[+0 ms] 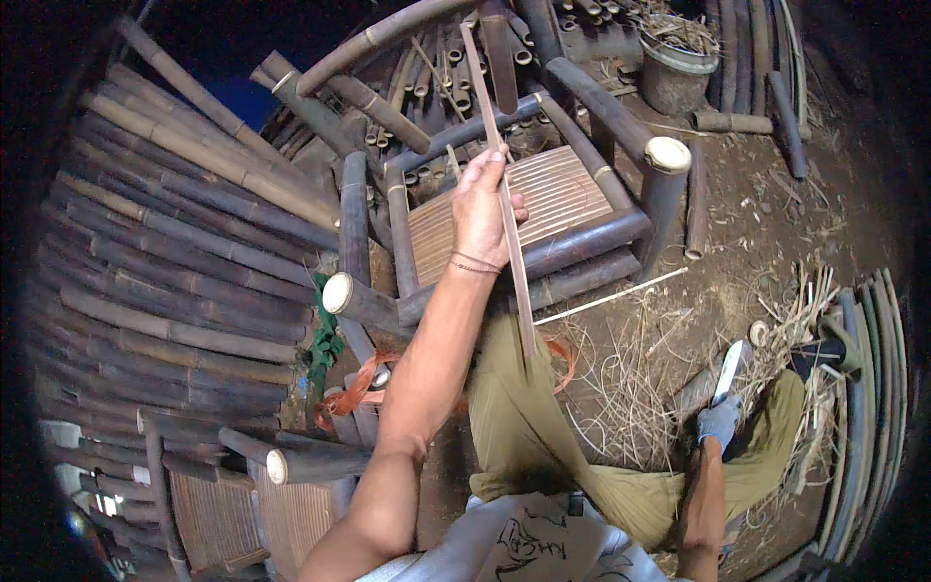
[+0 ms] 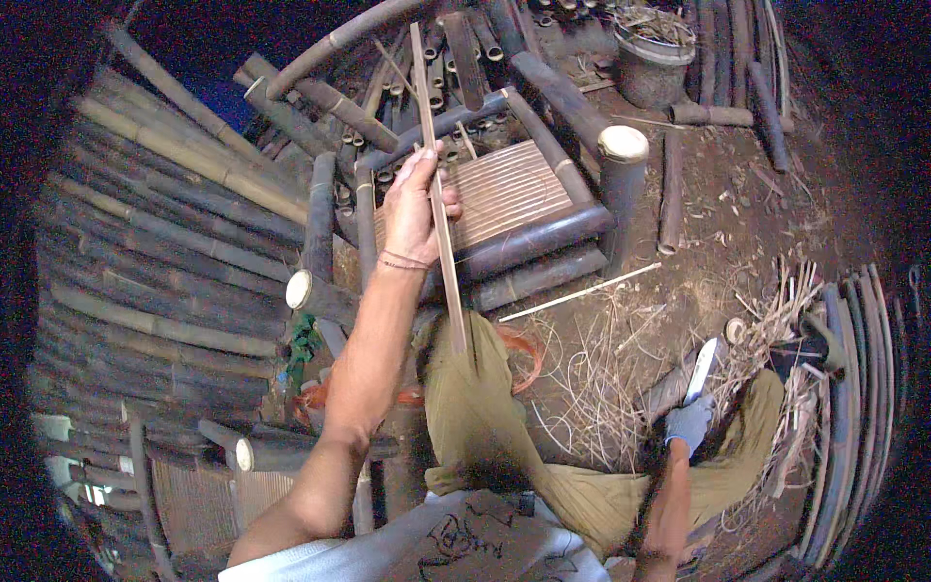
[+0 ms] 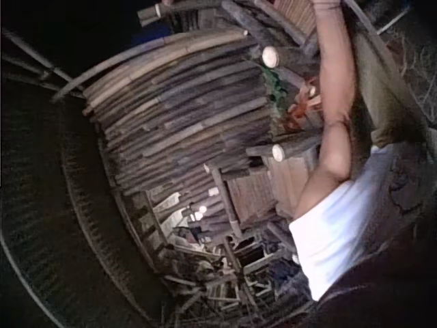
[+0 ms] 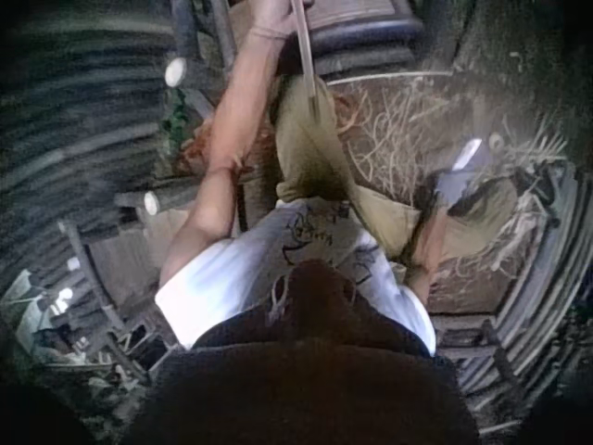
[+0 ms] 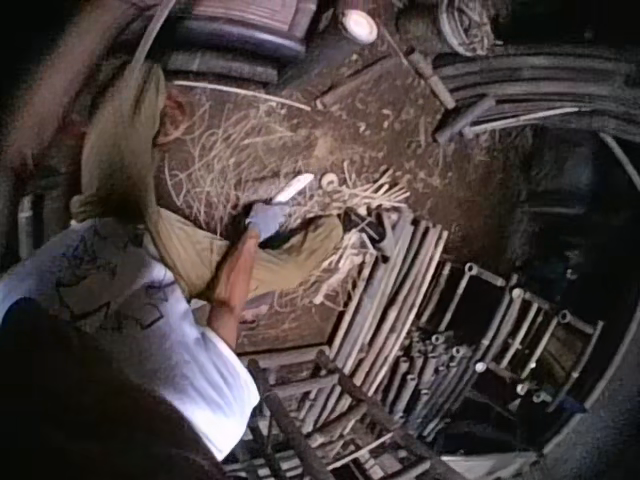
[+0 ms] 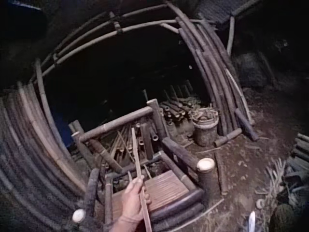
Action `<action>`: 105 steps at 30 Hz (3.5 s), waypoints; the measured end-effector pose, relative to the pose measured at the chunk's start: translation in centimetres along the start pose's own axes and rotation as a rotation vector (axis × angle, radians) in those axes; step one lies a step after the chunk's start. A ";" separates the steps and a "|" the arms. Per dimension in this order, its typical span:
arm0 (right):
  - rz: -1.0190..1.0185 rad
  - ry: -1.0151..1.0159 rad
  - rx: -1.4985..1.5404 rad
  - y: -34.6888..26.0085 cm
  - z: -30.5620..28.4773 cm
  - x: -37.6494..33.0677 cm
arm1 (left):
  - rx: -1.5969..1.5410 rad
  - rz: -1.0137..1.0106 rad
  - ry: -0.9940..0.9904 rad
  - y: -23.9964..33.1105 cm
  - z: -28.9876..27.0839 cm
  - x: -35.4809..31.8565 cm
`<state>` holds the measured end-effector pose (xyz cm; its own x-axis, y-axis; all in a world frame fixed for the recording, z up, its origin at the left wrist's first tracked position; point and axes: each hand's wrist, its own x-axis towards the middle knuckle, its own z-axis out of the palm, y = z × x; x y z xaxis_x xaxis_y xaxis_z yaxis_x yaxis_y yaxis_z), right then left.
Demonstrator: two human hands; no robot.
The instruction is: The person constructs a bamboo chair by whittling bamboo strips with a knife and weaving them through the frame by hand.
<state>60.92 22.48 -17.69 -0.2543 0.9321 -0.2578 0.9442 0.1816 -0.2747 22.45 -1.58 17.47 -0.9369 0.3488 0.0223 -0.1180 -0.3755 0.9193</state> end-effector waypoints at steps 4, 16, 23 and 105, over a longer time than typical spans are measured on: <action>-0.252 0.124 0.150 -7.7 -8.0 1.7 | 0.609 0.372 -0.040 -1.5 -0.3 5.0; -1.133 0.530 0.597 -44.2 -24.7 5.8 | 1.292 0.629 0.082 -8.2 -12.4 21.8; -1.263 0.265 0.235 -46.1 -22.6 6.9 | 1.065 0.694 0.095 -7.0 -10.8 18.7; -0.781 0.027 0.669 -46.7 -25.2 6.4 | 1.991 0.160 -0.426 -10.4 -3.8 35.6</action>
<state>20.51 27.88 16.84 -0.7348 0.6370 0.2331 0.2051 0.5362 -0.8188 -10.91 11.51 7.26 -0.7449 0.6634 -0.0707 0.6665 0.7446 -0.0356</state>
